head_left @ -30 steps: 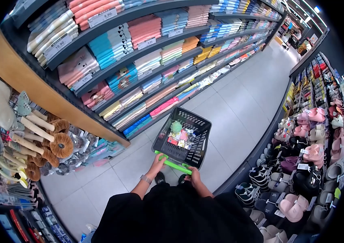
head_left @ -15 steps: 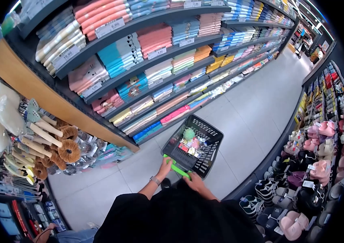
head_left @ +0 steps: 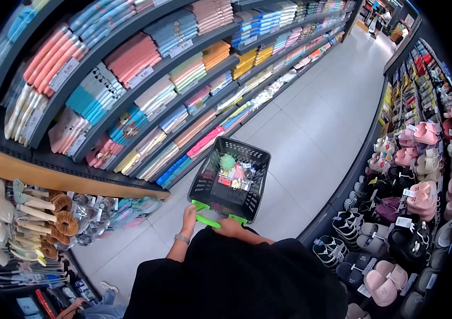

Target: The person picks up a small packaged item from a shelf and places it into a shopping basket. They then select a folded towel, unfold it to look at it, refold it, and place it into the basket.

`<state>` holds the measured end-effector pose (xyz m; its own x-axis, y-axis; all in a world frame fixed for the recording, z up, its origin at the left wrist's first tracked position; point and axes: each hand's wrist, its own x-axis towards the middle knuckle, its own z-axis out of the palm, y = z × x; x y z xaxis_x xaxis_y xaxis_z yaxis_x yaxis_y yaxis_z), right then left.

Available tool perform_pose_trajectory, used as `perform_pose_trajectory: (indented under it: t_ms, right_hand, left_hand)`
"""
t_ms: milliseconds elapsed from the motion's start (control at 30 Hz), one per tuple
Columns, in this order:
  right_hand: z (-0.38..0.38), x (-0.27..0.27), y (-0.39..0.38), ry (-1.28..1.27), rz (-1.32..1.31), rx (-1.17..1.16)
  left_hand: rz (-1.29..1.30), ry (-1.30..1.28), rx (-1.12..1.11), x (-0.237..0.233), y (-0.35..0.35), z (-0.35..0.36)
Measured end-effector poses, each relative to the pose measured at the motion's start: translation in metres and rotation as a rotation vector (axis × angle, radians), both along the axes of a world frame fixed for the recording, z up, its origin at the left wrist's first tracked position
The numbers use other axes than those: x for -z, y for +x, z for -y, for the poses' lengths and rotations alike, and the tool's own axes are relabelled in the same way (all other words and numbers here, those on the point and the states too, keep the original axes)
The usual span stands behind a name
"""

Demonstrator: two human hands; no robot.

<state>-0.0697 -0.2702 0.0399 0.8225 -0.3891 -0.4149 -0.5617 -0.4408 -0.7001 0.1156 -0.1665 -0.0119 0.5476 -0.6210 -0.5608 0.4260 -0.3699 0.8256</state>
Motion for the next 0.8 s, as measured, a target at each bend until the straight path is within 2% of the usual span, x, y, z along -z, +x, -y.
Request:
perform_pose_trajectory:
  t_ms: [433, 500, 567, 633, 733, 767, 800]
  right_hand:
    - [0.004, -0.004, 0.002, 0.135, -0.097, 0.053]
    - [0.012, -0.010, 0.005, 0.251, -0.174, -0.036]
    - [0.016, -0.007, 0.004, 0.336, -0.104, 0.032]
    - [0.024, -0.001, 0.004, 0.394, 0.069, 0.211]
    - [0.055, 0.032, -0.001, 0.205, -0.014, 0.232]
    - [0.061, 0.049, -0.006, 0.212, -0.020, 0.233]
    - [0.070, 0.061, -0.010, 0.071, -0.016, 0.302]
  left_hand:
    - [-0.068, -0.021, 0.016, -0.009, 0.006, 0.008]
    - [-0.070, -0.013, 0.038, -0.009, 0.008, 0.007]
    - [-0.080, -0.007, 0.049, -0.007, 0.006, 0.007]
    - [-0.117, -0.005, 0.036, -0.008, 0.008, 0.006]
    - [-0.095, 0.001, 0.051, -0.008, 0.009, 0.003]
    - [-0.058, -0.001, 0.071, -0.006, 0.008, 0.004]
    - [-0.064, 0.003, 0.069, -0.006, 0.007, 0.005]
